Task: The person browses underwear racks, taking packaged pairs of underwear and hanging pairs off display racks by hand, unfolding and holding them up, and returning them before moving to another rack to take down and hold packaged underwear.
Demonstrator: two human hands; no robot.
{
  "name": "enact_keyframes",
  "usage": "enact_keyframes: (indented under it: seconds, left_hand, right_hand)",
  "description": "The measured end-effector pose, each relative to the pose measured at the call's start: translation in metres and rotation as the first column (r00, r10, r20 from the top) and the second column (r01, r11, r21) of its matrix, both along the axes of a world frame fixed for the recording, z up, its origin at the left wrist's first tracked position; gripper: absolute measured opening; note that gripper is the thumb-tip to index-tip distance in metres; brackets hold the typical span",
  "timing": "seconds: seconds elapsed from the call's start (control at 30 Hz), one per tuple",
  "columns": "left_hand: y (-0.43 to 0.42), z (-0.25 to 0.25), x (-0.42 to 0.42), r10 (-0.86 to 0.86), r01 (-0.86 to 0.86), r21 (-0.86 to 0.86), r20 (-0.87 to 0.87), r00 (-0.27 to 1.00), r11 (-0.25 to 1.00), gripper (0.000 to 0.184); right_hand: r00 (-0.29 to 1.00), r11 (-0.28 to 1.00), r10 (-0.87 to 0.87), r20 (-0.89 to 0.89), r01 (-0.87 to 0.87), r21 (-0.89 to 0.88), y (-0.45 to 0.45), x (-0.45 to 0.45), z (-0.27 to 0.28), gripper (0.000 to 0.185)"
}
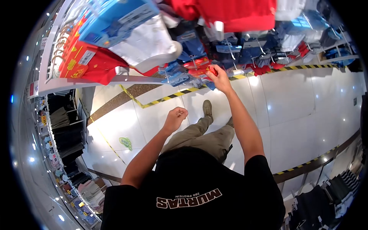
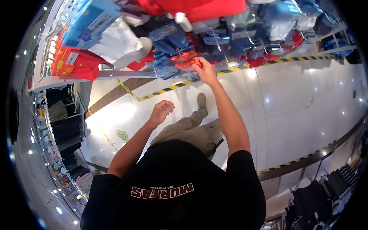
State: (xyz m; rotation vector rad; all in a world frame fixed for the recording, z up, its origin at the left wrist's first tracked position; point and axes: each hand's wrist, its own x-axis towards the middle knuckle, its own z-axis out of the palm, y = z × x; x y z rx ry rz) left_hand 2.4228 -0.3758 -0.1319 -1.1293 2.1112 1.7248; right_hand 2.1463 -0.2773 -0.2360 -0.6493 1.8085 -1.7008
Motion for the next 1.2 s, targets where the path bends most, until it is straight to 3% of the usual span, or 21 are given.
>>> enact_keyframes:
  seconds: [0.23, 0.33, 0.37, 0.47, 0.5, 0.6, 0.63, 0.73, 0.97, 1.07, 1.13, 1.2]
  left_hand:
    - [-0.042, 0.005, 0.057, 0.137, -0.137, 0.019, 0.016, 0.99, 0.99, 0.02]
    - [-0.049, -0.005, 0.072, 0.15, -0.15, 0.029, 0.007, 0.989, 0.988, 0.02]
    - [-0.051, -0.01, 0.075, 0.146, -0.146, 0.032, 0.001, 0.989, 0.989, 0.02]
    - [-0.053, -0.011, 0.069, 0.132, -0.132, 0.035, -0.007, 0.991, 0.991, 0.018]
    - [-0.054, -0.012, 0.063, 0.129, -0.128, 0.034, -0.007, 0.992, 0.991, 0.018]
    - [-0.059, -0.022, 0.048, 0.064, -0.068, -0.035, -0.089, 0.994, 0.997, 0.019]
    - [-0.062, -0.018, 0.038, 0.021, -0.03, -0.086, -0.102, 0.995, 0.996, 0.019]
    - [-0.07, -0.005, 0.004, -0.088, 0.057, -0.217, -0.134, 0.987, 0.974, 0.017]
    - [-0.105, -0.01, -0.077, -0.183, 0.132, -0.446, -0.073, 0.98, 0.885, 0.021]
    - [-0.113, -0.012, -0.102, -0.241, 0.217, -0.552, 0.029, 0.97, 0.805, 0.025]
    - [-0.112, -0.012, -0.115, -0.273, 0.222, -0.681, 0.033, 0.961, 0.698, 0.028]
    - [-0.125, -0.025, -0.129, -0.298, 0.298, -0.685, 0.123, 0.947, 0.665, 0.034]
  right_hand:
    - [0.999, 0.997, -0.046, 0.026, 0.045, 0.064, -0.039, -0.006, -0.03, 0.032]
    - [0.975, 0.999, -0.033, 0.221, 0.03, 0.013, -0.044, -0.007, -0.039, 0.035]
    - [0.974, 0.999, -0.048, 0.22, 0.043, 0.029, -0.047, -0.008, -0.043, 0.044]
    - [0.978, 0.968, -0.168, -0.125, 0.188, 0.167, -0.052, -0.01, -0.053, 0.053]
    - [0.976, 0.962, -0.116, -0.186, 0.157, 0.224, -0.051, -0.017, -0.04, 0.061]
    - [0.952, 0.889, -0.002, -0.307, 0.142, 0.435, -0.053, -0.017, 0.006, 0.062]
    - [0.942, 0.895, 0.007, -0.335, 0.144, 0.422, -0.053, -0.015, 0.013, 0.059]
    - [0.908, 0.905, 0.109, -0.405, 0.077, 0.417, -0.058, -0.017, 0.022, 0.052]
    - [0.934, 0.888, 0.21, -0.288, -0.059, 0.455, -0.061, -0.02, 0.007, 0.043]
    - [0.851, 0.924, 0.125, -0.51, 0.087, 0.373, -0.061, -0.015, -0.014, 0.046]
    - [0.899, 0.896, 0.12, -0.421, 0.084, 0.436, -0.063, -0.011, -0.006, 0.054]
    - [0.925, 0.897, 0.079, -0.372, 0.097, 0.431, -0.065, -0.007, -0.003, 0.057]
